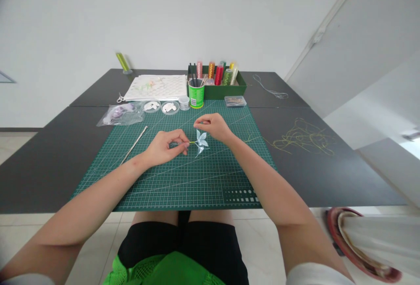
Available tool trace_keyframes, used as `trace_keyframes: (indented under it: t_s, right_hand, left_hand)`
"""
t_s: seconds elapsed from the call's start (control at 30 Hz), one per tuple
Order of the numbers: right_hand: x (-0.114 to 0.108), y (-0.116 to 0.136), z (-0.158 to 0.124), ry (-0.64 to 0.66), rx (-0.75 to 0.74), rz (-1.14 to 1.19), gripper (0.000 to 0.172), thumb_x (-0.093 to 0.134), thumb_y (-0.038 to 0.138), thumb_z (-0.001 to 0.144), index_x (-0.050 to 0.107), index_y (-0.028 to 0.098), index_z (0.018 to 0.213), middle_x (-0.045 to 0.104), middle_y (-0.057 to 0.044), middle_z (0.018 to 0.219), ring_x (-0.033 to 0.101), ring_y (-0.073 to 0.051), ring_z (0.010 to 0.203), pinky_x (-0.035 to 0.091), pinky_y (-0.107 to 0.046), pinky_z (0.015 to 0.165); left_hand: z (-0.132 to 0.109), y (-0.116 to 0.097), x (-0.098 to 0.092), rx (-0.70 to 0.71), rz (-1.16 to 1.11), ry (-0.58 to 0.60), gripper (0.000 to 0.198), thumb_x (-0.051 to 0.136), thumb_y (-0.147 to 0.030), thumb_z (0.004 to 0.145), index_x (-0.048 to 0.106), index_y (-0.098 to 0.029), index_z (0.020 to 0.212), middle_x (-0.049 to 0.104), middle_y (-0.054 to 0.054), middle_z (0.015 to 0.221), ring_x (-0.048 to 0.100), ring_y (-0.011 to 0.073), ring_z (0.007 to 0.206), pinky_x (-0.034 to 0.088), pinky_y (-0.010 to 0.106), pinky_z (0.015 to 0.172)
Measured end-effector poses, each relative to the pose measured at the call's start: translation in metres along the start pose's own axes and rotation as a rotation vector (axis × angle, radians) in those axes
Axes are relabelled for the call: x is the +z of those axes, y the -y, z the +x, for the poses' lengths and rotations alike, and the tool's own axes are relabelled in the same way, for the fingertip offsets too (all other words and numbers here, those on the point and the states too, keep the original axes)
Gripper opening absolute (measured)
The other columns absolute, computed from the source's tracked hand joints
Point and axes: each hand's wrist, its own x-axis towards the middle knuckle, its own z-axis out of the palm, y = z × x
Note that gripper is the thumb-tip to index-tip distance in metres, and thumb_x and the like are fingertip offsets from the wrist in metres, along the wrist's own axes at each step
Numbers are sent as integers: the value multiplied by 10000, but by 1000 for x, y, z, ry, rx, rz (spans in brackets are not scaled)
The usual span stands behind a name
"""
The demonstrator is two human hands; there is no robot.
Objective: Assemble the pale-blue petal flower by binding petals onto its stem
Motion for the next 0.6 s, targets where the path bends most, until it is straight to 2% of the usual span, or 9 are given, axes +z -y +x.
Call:
trace_keyframes:
  t_s: [0.07,0.17,0.37,0.47,0.6]
  right_hand:
    - [4,-3,0,87,50,76,342,712,460,729,723,120,767,383,75,498,316,-75,489,257,-240,509]
    - [11,-6,0,129,36,121,378,736,499,701,693,123,702,494,36,562,401,-92,537,321,-243,535]
    - [17,0,-4,139,-83,49,311,733,458,754,750,149,782,404,68,558,351,-75,526,312,-240,544]
    - [17,10,-8,129,-156,3,268,722,433,792,769,169,791,445,58,593,353,-69,528,302,-240,540]
    - [19,25,-15,71,-209,-6,237,720,405,813,775,176,796,439,61,588,342,-67,520,289,-242,533]
  left_hand:
    - [1,1,0,-21,-48,-70,135,571,-310,908,600,-212,821,730,-35,668,684,137,631,488,252,703]
    - [3,3,-1,-50,-118,-219,140,584,-320,904,602,-206,825,726,-25,659,686,138,621,503,261,722]
    - [11,16,-14,-137,-73,-460,148,585,-337,881,601,-203,820,713,-22,621,661,143,599,505,291,775]
    - [13,27,-20,-151,-7,-525,146,574,-329,887,615,-200,831,714,-20,625,643,135,581,490,273,719]
    - [14,37,-22,-160,80,-538,118,576,-300,893,616,-205,836,715,-24,632,631,126,578,450,241,636]
